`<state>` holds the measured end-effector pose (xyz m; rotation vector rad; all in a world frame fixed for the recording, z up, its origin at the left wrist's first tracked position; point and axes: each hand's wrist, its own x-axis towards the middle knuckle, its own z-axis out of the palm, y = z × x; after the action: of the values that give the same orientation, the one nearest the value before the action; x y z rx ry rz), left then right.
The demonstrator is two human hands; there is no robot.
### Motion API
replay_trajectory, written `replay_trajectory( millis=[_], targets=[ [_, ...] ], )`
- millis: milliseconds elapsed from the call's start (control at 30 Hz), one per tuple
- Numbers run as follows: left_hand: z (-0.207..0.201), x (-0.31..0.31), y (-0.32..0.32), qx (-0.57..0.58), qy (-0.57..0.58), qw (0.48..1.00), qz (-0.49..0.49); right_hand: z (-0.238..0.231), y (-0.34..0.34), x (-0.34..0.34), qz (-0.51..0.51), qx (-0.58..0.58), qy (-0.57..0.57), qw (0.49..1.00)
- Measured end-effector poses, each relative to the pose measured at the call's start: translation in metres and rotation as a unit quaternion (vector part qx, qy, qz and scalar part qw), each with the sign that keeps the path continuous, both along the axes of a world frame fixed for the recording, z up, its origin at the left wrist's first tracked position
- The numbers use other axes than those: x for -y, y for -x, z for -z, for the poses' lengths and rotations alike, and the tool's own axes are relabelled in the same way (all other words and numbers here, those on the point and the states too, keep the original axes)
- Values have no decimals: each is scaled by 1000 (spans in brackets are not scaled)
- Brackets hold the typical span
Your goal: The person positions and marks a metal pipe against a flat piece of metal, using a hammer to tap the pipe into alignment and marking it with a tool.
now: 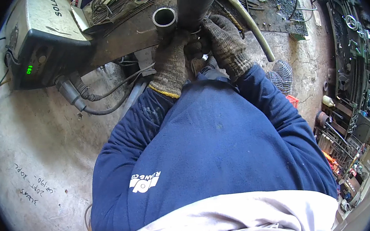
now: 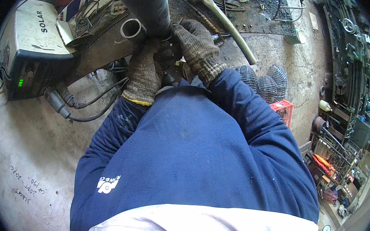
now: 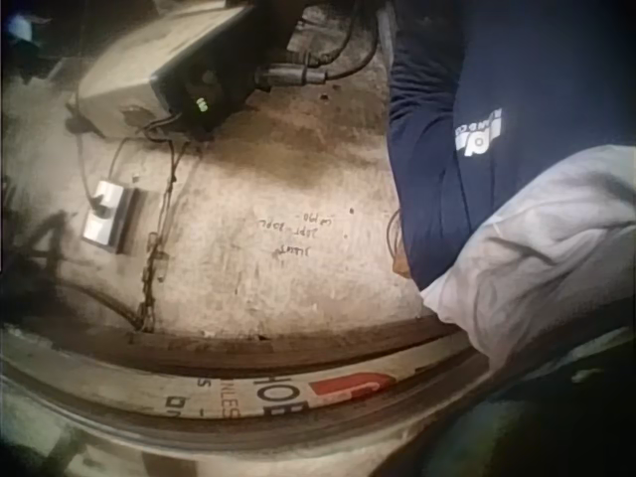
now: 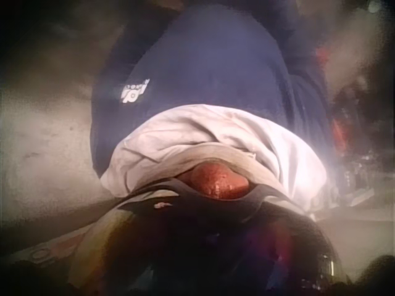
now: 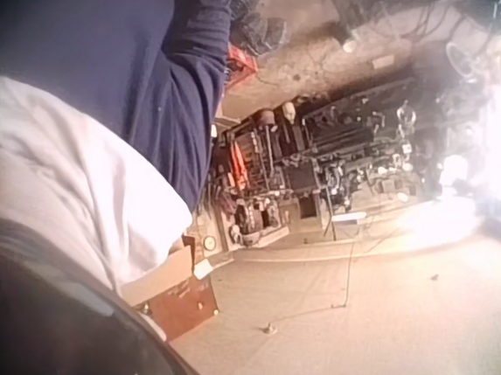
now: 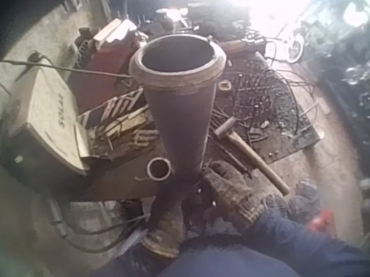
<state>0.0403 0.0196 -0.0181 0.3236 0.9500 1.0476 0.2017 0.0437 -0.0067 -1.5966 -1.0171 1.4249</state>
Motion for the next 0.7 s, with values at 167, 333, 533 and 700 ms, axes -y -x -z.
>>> replay_trajectory(
  millis=[167,333,533,700],
  targets=[
    [-8,-1,-3,0,12,999,-39,-20,3,-1,-34,78,2,996],
    [-10,-1,2,-35,6,999,-8,-22,0,-3,-53,95,15,994],
    [4,-1,1,-43,-26,999,-21,-23,-4,-2,-79,102,5,992],
    [-16,1,10,-122,14,992,38,-7,-1,0,-38,13,-64,997]
  ],
)
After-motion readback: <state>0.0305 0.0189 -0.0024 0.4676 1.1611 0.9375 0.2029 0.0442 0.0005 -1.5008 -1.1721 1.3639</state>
